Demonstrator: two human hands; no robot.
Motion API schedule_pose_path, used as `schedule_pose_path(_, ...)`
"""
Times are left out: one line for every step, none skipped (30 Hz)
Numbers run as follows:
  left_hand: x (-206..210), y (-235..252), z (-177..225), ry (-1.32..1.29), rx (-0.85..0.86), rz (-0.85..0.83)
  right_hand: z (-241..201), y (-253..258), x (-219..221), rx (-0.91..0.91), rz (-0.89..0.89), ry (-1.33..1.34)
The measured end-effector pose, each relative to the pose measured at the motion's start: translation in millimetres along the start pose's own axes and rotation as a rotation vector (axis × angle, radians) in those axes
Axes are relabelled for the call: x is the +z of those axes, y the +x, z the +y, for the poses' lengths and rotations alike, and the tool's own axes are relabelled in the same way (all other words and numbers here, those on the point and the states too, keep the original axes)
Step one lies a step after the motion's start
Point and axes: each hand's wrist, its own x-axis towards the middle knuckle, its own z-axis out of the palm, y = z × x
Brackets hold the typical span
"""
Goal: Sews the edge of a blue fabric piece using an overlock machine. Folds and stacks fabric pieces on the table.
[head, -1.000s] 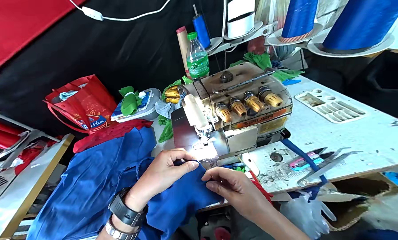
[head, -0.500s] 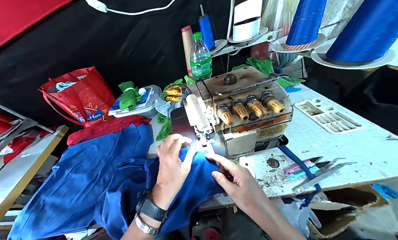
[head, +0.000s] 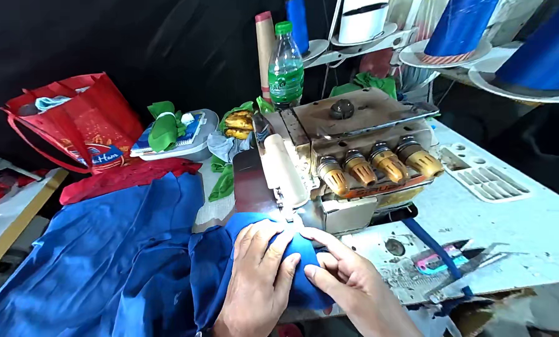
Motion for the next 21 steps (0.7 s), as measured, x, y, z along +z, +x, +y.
schedule_pose_path(-2,4,-2,-0.01,-0.002,-0.01,-3,3,-1,0.014,-0.005,0.014)
schedule_pose_path(-3,7,-4,-0.018,-0.008,-0.011,-5,5,-1,0.018,-0.003,0.024)
schedule_pose_path(-4,10,-6,-0.023,-0.015,-0.01,-5,8,0,0.012,0.004,0.031)
schedule_pose_path(-4,14,-9,-0.026,-0.025,-0.009,-5,11,1,0.002,0.011,0.038)
schedule_pose_path(-5,18,-11,-0.029,-0.032,-0.008,-4,13,2,-0.012,0.011,0.048)
schedule_pose_path(-6,22,-14,-0.033,-0.038,-0.01,-3,13,3,-0.028,0.012,0.059)
schedule_pose_path(-7,25,-17,-0.037,-0.042,-0.015,-3,13,5,-0.032,0.02,0.077)
schedule_pose_path(-7,28,-19,-0.047,-0.042,-0.02,-3,12,6,-0.027,0.027,0.101)
schedule_pose_path(-8,30,-21,-0.053,-0.04,-0.029,-4,11,7,-0.017,0.033,0.128)
schedule_pose_path(-8,32,-22,-0.055,-0.036,-0.033,-4,10,8,-0.006,0.039,0.152)
schedule_pose_path(-9,33,-23,-0.055,-0.029,-0.034,-4,8,8,0.0,0.046,0.166)
schedule_pose_path(-9,34,-23,-0.056,-0.023,-0.031,-3,7,8,-0.001,0.055,0.168)
schedule_pose_path(-9,35,-23,-0.05,-0.02,-0.027,0,7,7,-0.012,0.063,0.168)
schedule_pose_path(-10,35,-22,-0.048,-0.021,-0.03,4,7,7,-0.039,0.075,0.164)
schedule_pose_path(-10,36,-22,-0.053,-0.026,-0.037,8,7,7,-0.075,0.096,0.155)
schedule_pose_path(-11,36,-22,-0.061,-0.031,-0.044,13,6,6,-0.115,0.114,0.144)
schedule_pose_path(-12,35,-22,-0.065,-0.035,-0.049,17,6,5,-0.148,0.126,0.137)
schedule_pose_path(-12,35,-22,-0.067,-0.03,-0.05,19,6,5,-0.171,0.14,0.134)
schedule_pose_path(-12,36,-22,-0.072,-0.023,-0.05,20,6,5,-0.18,0.15,0.136)
schedule_pose_path(-12,36,-23,-0.08,-0.02,-0.047,20,6,6,-0.174,0.157,0.135)
schedule_pose_path(-12,37,-23,-0.086,-0.02,-0.044,20,5,7,-0.156,0.167,0.131)
